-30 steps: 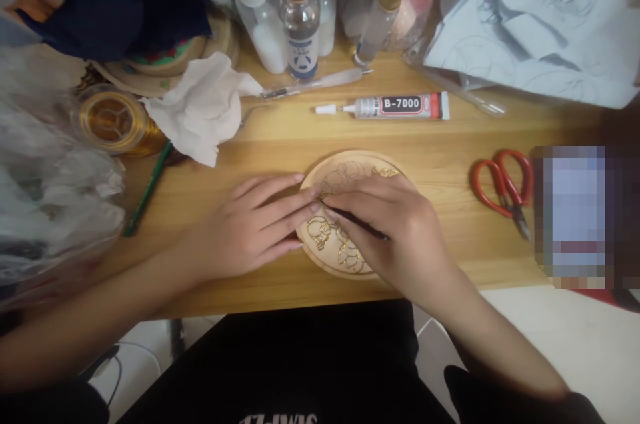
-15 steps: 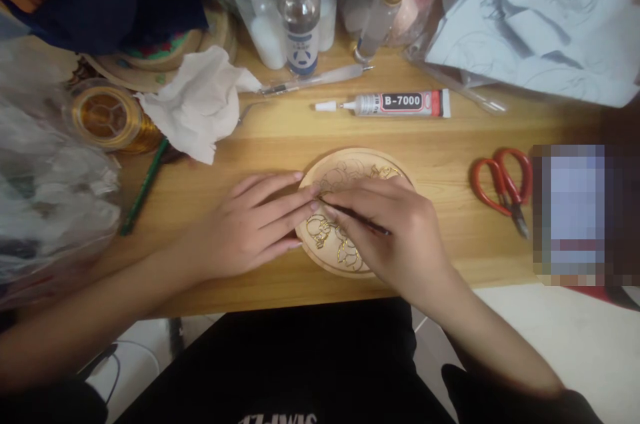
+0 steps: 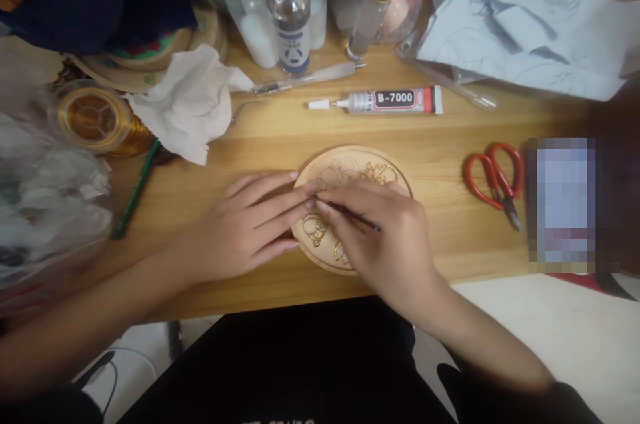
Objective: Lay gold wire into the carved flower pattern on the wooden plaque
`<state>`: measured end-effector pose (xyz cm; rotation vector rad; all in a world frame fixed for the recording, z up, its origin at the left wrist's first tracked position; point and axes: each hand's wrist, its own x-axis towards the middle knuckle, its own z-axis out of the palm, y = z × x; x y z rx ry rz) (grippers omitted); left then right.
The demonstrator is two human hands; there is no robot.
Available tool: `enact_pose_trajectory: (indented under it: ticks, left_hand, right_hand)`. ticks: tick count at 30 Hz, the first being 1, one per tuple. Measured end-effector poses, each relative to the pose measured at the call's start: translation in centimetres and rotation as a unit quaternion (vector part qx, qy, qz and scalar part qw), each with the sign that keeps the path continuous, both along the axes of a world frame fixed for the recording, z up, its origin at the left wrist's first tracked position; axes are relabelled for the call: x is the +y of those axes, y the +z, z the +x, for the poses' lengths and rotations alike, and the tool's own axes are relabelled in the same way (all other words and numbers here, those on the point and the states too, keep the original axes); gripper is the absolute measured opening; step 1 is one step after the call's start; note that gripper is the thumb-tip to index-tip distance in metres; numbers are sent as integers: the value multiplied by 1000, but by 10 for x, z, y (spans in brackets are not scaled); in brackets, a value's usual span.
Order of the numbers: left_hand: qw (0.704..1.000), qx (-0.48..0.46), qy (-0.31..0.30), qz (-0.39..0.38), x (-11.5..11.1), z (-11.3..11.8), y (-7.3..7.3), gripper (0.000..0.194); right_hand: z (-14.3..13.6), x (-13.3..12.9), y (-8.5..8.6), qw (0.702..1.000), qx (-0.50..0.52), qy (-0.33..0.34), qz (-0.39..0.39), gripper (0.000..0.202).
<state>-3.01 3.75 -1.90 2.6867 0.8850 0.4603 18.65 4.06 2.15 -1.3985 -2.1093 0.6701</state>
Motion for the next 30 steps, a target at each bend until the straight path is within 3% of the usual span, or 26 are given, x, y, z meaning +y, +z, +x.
enact_pose_trajectory:
  ticks: [7, 15, 30]
  left_hand:
    - [1000, 4, -2, -7, 0, 1, 1, 40]
    - [1000, 8, 2, -7, 0, 1, -1, 40]
    - [1000, -1, -3, 6, 0, 1, 0, 39]
  right_hand:
    - [-7, -7, -3, 999, -14, -33, 17, 8]
    - [-4, -12, -3, 999, -22, -15, 24, 12]
    - [-7, -19, -8, 999, 5, -47, 19, 17]
